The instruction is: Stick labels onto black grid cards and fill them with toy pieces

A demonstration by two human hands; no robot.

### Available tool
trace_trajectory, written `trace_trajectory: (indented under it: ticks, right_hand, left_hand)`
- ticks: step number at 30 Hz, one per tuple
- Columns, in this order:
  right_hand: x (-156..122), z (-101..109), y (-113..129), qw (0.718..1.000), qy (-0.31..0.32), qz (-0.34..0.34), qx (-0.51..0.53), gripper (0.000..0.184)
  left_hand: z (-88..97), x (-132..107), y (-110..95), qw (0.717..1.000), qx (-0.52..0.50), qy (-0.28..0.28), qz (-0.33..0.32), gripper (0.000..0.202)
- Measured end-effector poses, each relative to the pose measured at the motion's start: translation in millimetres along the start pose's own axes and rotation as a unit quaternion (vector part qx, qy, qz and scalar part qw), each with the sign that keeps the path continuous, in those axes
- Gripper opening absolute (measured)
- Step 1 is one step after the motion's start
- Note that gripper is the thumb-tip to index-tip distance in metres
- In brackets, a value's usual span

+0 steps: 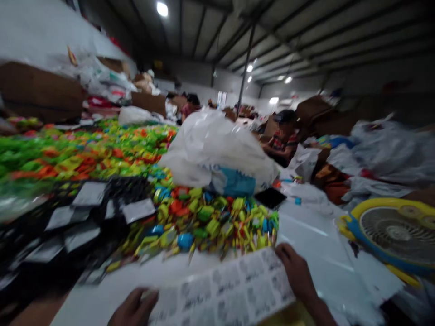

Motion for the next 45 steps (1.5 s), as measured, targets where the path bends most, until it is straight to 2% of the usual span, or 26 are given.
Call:
trace_trajectory:
  ticks: [2,5,9,13,16,18,20,21,22,25,27,30,33,36,43,45]
  right_hand:
    - [5,-4,-1,0.999,-0.001,0.017,-0.048,0.038]
    - [12,-10,-4,0.996,-0.021,0.053,-0.064,0.039]
    - [10,-9,-16,0.998,-0.036,-0.014,-0.039,0.039]
    - [10,-2,-25,0.996,-0.036,-0.056,-0.053,0.038]
    - [13,1,-13,0.988,-0.040,0.018,-0.148,0.041]
    - [7,-2,14,0.965,-0.070,0.115,-0.224,0.048]
    - [-11,-16,55,0.942,-0.090,0.218,-0.241,0.049]
    - [-23,-28,77,0.936,-0.078,0.261,-0.224,0.046]
    - [-36,-44,100,0.932,-0.038,0.304,-0.194,0.040]
    - [-77,-104,158,0.901,0.125,0.387,-0.148,0.037]
    - [-93,-136,181,0.883,0.201,0.395,-0.151,0.045]
    - [-104,-166,190,0.865,0.304,0.369,-0.153,0.046]
    - [-110,-175,186,0.851,0.359,0.357,-0.139,0.030]
    - [-112,-176,181,0.849,0.363,0.358,-0.138,0.025]
    - [-115,-177,179,0.820,0.412,0.386,-0.097,0.031]
    - [-116,-176,178,0.811,0.433,0.385,-0.076,0.041]
  left_hand:
    - [-0.6,-11,17,0.997,0.044,0.061,-0.018,0.037]
    - [-0.5,-11,35,0.995,0.065,0.072,0.013,0.037]
    - [-0.6,-12,42,0.996,0.002,0.074,0.054,0.038]
    - [-0.2,-17,39,0.995,-0.011,0.078,0.056,0.033]
    - [1.4,-19,30,0.997,0.048,0.055,0.022,0.028]
    - [-1.0,-21,26,0.994,0.088,0.058,0.011,0.027]
    - [-6.6,-24,26,0.992,0.090,0.082,0.025,0.027]
    - [-9.7,-26,27,0.992,0.076,0.096,0.037,0.027]
    - [-12.6,-29,28,0.992,0.054,0.107,0.049,0.027]
    - [-20.9,-38,30,0.986,-0.030,0.142,0.079,0.030]
    - [-24.8,-45,30,0.979,-0.074,0.166,0.095,0.034]
    - [-24.4,-54,27,0.973,-0.113,0.180,0.089,0.043]
    - [-21.9,-61,24,0.969,-0.145,0.186,0.072,0.050]
    - [-22.9,-66,28,0.961,-0.172,0.199,0.084,0.047]
    - [-20.5,-67,41,0.965,-0.160,0.160,0.133,0.026]
    - [-20.1,-66,42,0.965,-0.163,0.154,0.139,0.021]
Point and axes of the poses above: each hand's wrist, its own x-axis towards the middle knuckle, its own z-axis out of the back of the hand, y = z × x, the point moved 7 cm from there along x, towards the middle knuckle, and after that the axes turned 2 degrees about -y, right-handed, at the moved point
